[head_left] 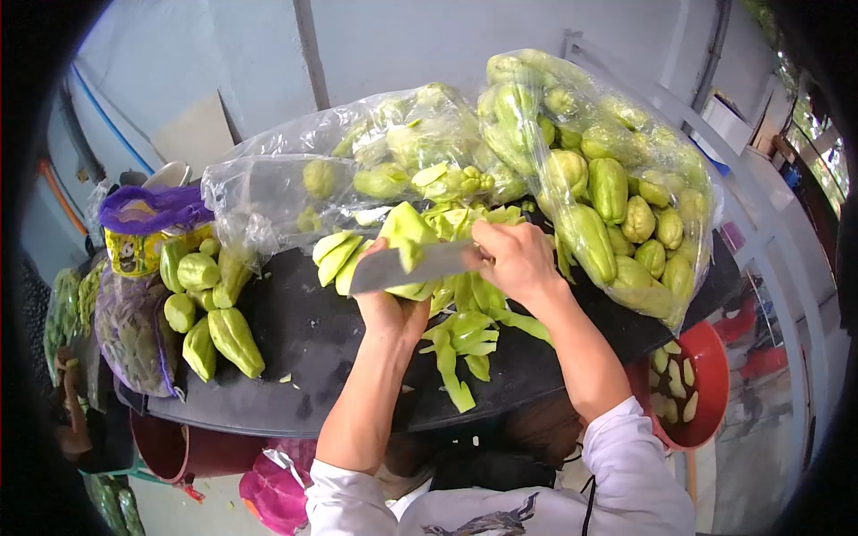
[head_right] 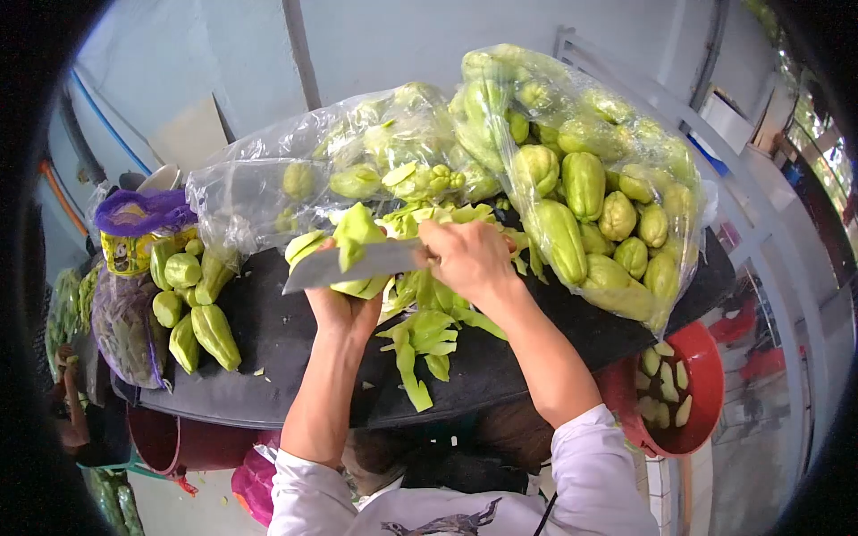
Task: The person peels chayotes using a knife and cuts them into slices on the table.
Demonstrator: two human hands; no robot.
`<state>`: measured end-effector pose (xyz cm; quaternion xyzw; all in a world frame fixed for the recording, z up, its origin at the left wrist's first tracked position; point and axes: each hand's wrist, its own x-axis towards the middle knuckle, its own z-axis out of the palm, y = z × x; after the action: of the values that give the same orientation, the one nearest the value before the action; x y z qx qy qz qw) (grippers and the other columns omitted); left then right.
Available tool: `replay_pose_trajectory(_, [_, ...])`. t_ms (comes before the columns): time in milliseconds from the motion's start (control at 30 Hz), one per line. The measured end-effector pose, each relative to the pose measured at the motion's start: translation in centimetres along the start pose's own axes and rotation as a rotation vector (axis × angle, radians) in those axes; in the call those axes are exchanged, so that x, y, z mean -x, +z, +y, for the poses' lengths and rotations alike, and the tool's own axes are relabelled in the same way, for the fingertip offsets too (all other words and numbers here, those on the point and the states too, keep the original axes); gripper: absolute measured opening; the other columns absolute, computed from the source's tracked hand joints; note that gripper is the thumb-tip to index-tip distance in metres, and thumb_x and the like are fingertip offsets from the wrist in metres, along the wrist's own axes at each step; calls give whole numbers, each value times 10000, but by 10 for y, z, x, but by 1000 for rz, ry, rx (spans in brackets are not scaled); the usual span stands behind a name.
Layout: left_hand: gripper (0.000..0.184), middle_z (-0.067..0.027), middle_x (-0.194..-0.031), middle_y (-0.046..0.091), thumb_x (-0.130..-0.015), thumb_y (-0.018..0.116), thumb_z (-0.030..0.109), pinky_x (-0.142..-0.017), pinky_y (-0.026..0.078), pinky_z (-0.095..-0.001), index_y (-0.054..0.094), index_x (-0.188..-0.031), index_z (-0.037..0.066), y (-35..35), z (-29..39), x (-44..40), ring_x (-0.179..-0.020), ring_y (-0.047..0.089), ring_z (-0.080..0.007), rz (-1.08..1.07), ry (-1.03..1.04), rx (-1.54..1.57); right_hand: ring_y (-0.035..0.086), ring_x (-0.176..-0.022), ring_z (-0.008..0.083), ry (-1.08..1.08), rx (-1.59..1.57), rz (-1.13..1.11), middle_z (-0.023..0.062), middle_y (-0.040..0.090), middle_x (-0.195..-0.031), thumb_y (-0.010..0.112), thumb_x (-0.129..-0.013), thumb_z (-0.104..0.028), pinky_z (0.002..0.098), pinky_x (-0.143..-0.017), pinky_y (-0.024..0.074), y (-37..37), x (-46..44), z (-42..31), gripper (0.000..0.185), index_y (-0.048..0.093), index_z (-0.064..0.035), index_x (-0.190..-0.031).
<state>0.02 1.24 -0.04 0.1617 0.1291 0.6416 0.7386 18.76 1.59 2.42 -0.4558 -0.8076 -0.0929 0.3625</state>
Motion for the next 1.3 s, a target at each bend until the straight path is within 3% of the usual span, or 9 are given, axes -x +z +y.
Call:
replay_pose_trajectory(133, [380,-81,-1117,637,-918,574,345,-963,495,-429,559,-1195,84,-3,-5,0,-1055,627,-281,-27,4,-27,651,-571,296,-37,-16,78,95,626,-628,712,-763,-162,407,-523,509,6,-1,-12,174,554,-91,-772])
replay_pose_trajectory(400, [502,-146,-1156,622,-865,551,393,-802,527,-488,546,-1232,50,12,0,7,-1032,614,-352,-109,-22,-166,644,-623,370,131,53,34,127,637,-659,738,-777,-152,450,-520,489,11,0,30,200,560,-67,-807])
replay_pose_trajectory(467, [505,-130,-1168,623,-882,528,429,-790,540,-491,559,-1232,67,12,-7,11,-1024,625,-317,-23,-18,-130,641,-619,370,89,-1,29,128,636,-659,733,-765,-129,457,-514,479,8,0,19,189,557,-65,-791])
replay_pose_trajectory(533, [510,-124,-1173,624,-888,518,445,-784,544,-494,564,-1232,72,7,-6,10,-1018,631,-300,-134,-38,-139,677,-671,360,65,-64,-12,152,668,-707,689,-762,-103,457,-578,515,-4,-3,0,116,582,-87,-803])
replay_pose_trajectory(767, [531,-168,-1148,630,-859,547,399,-788,546,-483,543,-1243,33,19,-3,10,-991,642,-355,-43,-61,-184,641,-626,378,185,48,-2,140,639,-654,748,-787,-167,464,-541,486,20,3,46,199,576,-68,-799])
replay_pose_trajectory(933, [524,-179,-1139,632,-861,541,387,-778,550,-485,546,-1241,26,18,-6,14,-932,661,-370,-116,-36,-249,638,-651,392,137,-23,27,156,638,-663,726,-799,-150,481,-572,488,11,-1,23,164,583,-71,-813])
replay_pose_trajectory(1067, [536,-181,-1141,629,-863,536,385,-793,547,-491,551,-1254,18,13,-3,9,-1008,641,-370,-128,-62,-192,651,-734,445,382,85,-140,212,657,-727,642,-822,-153,536,-647,509,16,0,50,76,628,-102,-876])
replay_pose_trajectory(1167, [545,-174,-1156,625,-899,507,431,-830,540,-521,550,-1283,47,16,-1,8,-1050,627,-371,-91,-22,-154,643,-713,413,395,73,-118,162,656,-715,684,-800,-122,494,-608,490,15,1,45,115,593,-76,-853])
replay_pose_trajectory(1300, [541,-123,-1238,592,-941,450,454,-859,530,-549,485,-1385,146,12,3,8,-1105,606,-330,-40,3,-176,662,-639,362,164,15,-43,146,655,-686,697,-798,-174,468,-561,511,11,0,21,138,590,-91,-828])
